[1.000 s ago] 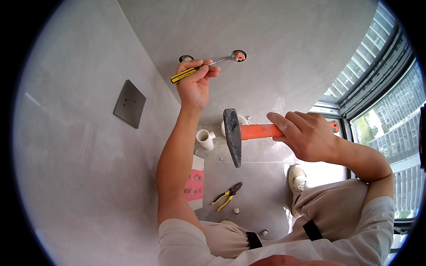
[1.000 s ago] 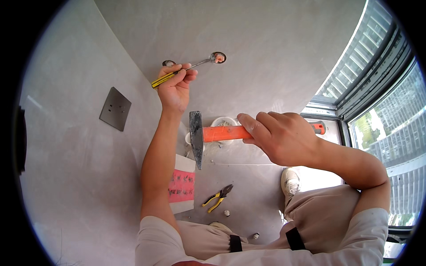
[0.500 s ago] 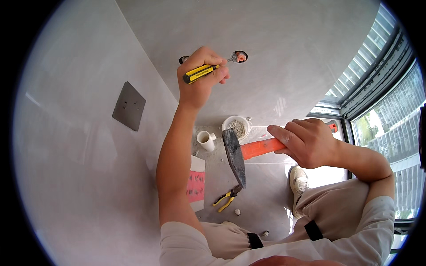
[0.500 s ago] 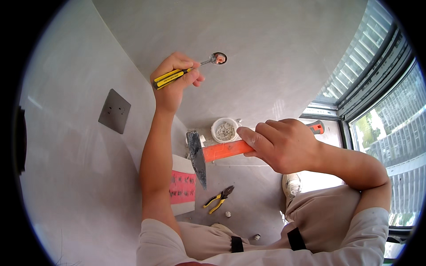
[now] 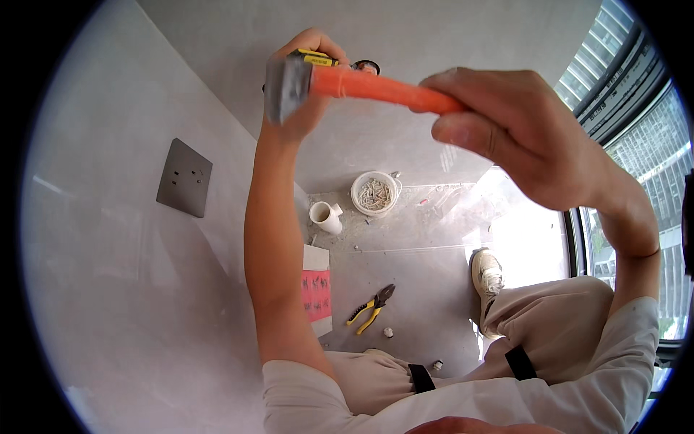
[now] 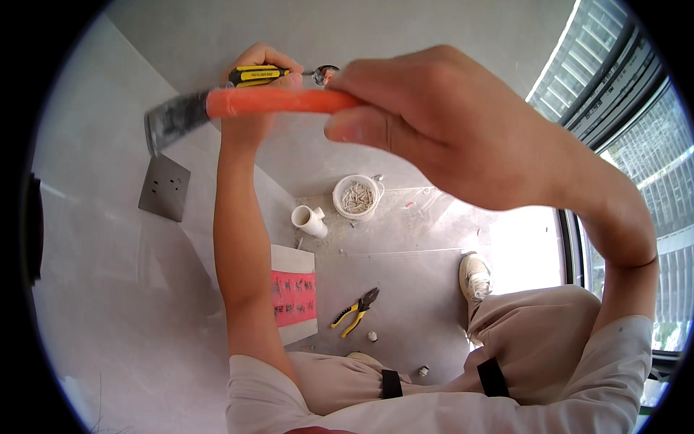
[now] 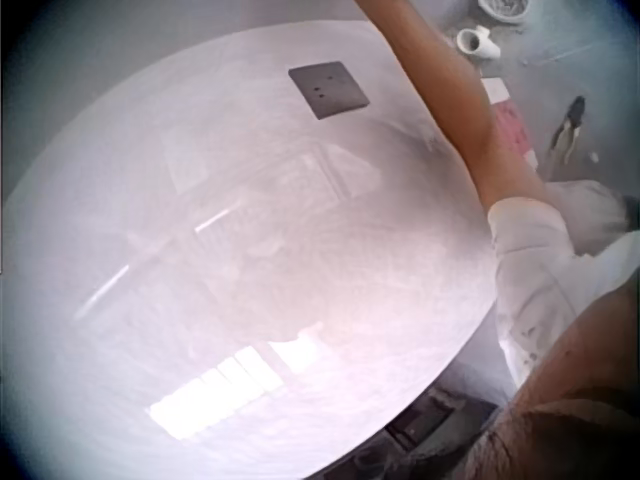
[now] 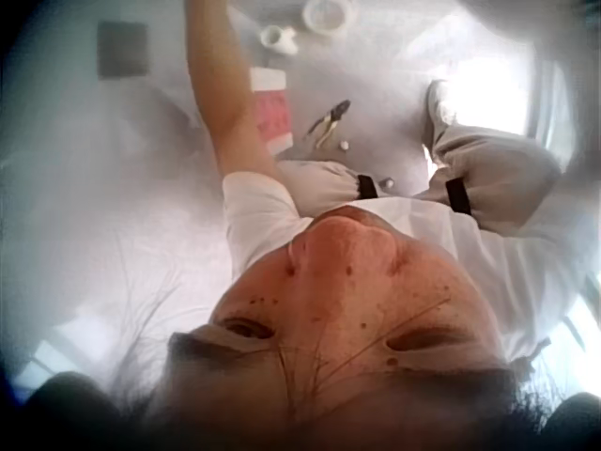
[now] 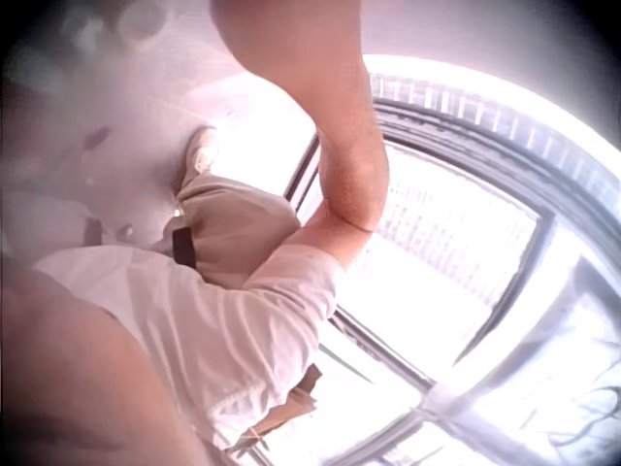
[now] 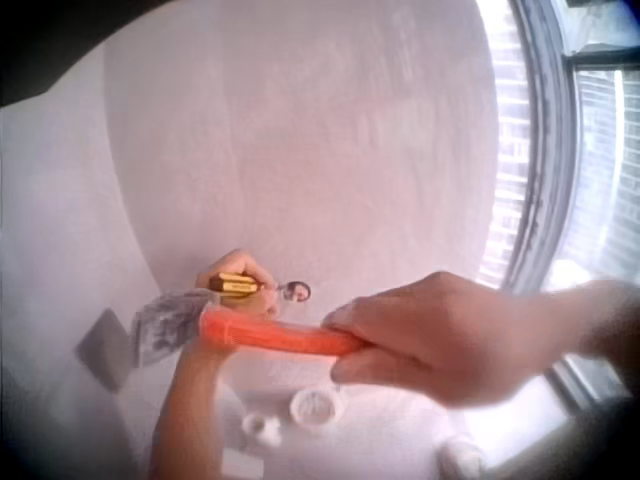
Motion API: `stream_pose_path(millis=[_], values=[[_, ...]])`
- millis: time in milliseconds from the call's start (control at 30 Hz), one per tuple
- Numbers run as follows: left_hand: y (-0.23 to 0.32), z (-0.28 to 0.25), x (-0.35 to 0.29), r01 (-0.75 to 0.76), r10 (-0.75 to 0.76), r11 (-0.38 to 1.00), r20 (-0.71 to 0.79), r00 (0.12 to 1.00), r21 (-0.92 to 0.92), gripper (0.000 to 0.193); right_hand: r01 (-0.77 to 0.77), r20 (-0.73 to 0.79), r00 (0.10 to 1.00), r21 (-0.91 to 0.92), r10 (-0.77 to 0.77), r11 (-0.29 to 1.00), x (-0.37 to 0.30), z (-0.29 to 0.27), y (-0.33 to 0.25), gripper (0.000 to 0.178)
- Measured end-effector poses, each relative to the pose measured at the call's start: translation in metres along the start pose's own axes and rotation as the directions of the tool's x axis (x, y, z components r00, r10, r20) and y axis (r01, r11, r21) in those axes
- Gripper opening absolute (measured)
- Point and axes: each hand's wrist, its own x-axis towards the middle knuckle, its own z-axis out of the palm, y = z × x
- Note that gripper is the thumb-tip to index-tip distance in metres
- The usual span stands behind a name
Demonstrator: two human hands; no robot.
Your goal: The person works under a sink using pliers and a screwdriver to adjust pipes and fittings. They then move to a wall area, use pliers to remove a pipe, and use a hammer and screwdriver to work on wall fixtures.
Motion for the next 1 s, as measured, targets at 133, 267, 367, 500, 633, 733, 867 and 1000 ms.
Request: stream_pose_path(millis=[133,267,367,500,633,733,867,1000], values=[[0.011,0.006,0.005,0.255,-0.254,0.956,0.027,0.967,-0.147,0.004,0.083,-0.107,0.990,-0.102,-0.094,0.991,0.019,-0.017,-0.005,0.038],[0.013,0.008,0.014,0.241,-0.235,0.968,0.083,0.969,-0.072,0.004,-0.080,0.038,0.995,-0.245,0.092,0.966,0.022,-0.017,-0.004,0.038],[0.012,0.011,0.020,0.237,-0.231,0.968,0.079,0.970,-0.082,0.003,-0.009,0.009,1.000,-0.321,0.013,0.947,0.022,-0.015,0.001,0.037],[0.016,0.017,0.019,0.254,-0.253,0.965,0.032,0.967,-0.062,0.004,0.070,-0.213,0.971,-0.176,-0.107,0.982,0.019,-0.017,0.004,0.035],[0.017,0.016,0.024,0.303,-0.301,0.946,0.036,0.953,-0.113,0.005,-0.229,0.006,0.971,-0.280,0.240,0.932,0.022,-0.018,0.004,0.035],[0.010,0.011,0.027,0.266,-0.259,0.957,0.075,0.963,-0.113,0.006,0.089,-0.283,0.949,-0.190,-0.142,0.978,0.027,-0.012,0.011,0.033],[0.007,0.017,0.022,0.307,-0.306,0.944,0.028,0.952,-0.119,0.007,-0.165,-0.090,0.985,-0.220,0.148,0.961,0.021,-0.009,0.018,0.032],[0.014,0.057,-0.027,-0.089,0.099,0.994,-0.159,0.982,0.069,0.020,0.019,-0.189,0.980,-0.240,-0.066,0.971,0.009,-0.013,0.018,0.036]])
